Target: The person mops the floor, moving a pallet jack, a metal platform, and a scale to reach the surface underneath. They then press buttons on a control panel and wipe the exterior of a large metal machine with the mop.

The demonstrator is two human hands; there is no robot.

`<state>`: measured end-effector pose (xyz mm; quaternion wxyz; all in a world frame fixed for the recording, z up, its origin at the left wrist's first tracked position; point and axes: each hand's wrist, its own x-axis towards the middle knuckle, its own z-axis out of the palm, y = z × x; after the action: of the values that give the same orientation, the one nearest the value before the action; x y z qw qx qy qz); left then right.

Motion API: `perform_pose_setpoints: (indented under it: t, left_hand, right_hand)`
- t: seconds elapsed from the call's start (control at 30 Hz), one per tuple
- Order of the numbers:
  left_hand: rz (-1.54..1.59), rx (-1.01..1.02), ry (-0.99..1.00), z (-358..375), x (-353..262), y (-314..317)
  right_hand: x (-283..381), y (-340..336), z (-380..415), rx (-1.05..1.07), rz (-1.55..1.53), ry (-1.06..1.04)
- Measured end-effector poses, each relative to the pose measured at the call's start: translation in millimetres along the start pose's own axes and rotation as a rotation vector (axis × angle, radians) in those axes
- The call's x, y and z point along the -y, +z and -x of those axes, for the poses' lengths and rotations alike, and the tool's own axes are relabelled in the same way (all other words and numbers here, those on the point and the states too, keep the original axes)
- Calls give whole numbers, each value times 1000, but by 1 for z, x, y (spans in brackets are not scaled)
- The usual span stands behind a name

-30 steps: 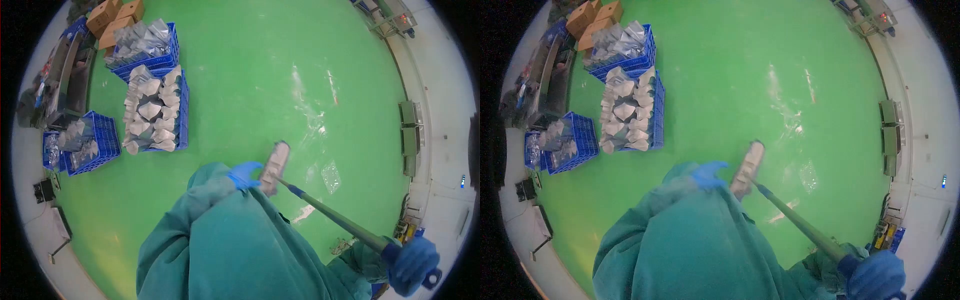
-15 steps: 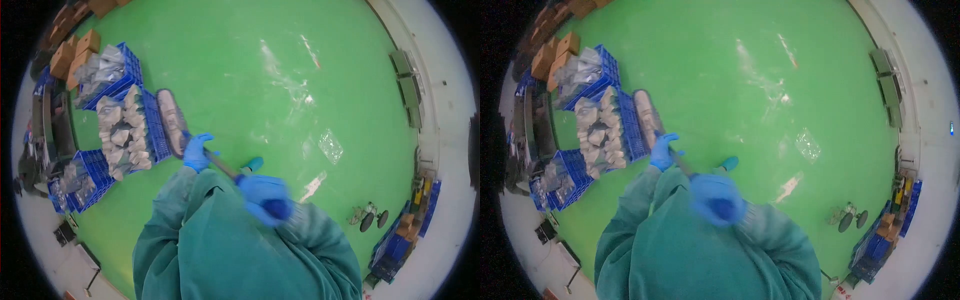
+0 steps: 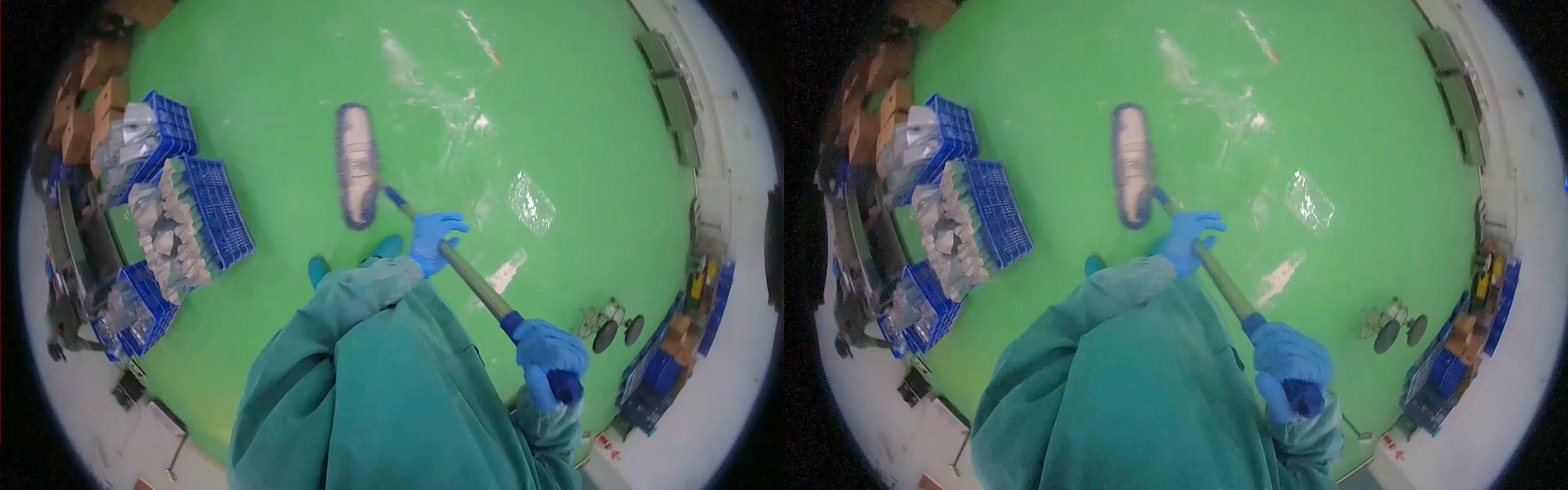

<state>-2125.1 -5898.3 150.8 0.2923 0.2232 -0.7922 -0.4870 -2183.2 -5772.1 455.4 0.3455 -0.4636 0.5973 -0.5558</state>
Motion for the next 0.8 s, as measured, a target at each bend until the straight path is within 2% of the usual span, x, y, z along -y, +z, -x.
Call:
perform_pose_setpoints:
  t: [0.07, 0.13, 0.17, 0.2, 0.27, 0.33, 0.43, 0.5, 0.53, 0.57, 0.63, 0.67, 0.7, 0.73, 0.77, 0.8]
  left_hand:
    - [77, 35, 32, -6, -35, 38]
    - [102, 352, 29, -4, -54, 75]
    - [110, 388, 52, 7, -48, 110]
    - [589, 484, -236, 29, -27, 156]
    - [1060, 627, -544, 49, -33, 195]
    - [793, 821, -315, 60, -65, 196]
    - [361, 981, 68, 70, -99, 181]
    - [435, 1053, 164, 81, -102, 171]
    - [414, 1040, 183, 85, -96, 167]
    - [608, 1287, -260, 85, -87, 165]
    - [485, 1510, -347, 52, -85, 138]
    - [169, 1484, 21, 33, -86, 106]
    - [-27, 1510, -22, 28, -57, 97]
    - [-220, 1522, -71, 22, -23, 90]
    - [-227, 1407, -106, 4, 0, 63]
    - [-296, 1239, -179, -6, 33, 42]
  right_hand:
    - [12, -11, 22, -172, 144, -7]
    - [8, -18, 44, -251, 246, -14]
    - [-3, -18, 57, -315, 328, -71]
    - [-14, -18, 69, -384, 412, -123]
    - [-25, -20, 84, -424, 508, -73]
    - [-40, -24, 104, -448, 595, -13]
    - [-82, -25, 135, -553, 660, 78]
    - [-113, -20, 145, -642, 691, 22]
    - [-127, -17, 148, -645, 689, -10]
    - [-142, -17, 149, -614, 756, 40]
    - [-171, -29, 138, -582, 828, 58]
    - [-185, -36, 133, -639, 879, 93]
    - [-191, -45, 126, -699, 928, 129]
    - [-190, -64, 123, -822, 804, 110]
    - [-189, -81, 115, -931, 672, 92]
    - [-148, -86, 89, -1009, 617, 31]
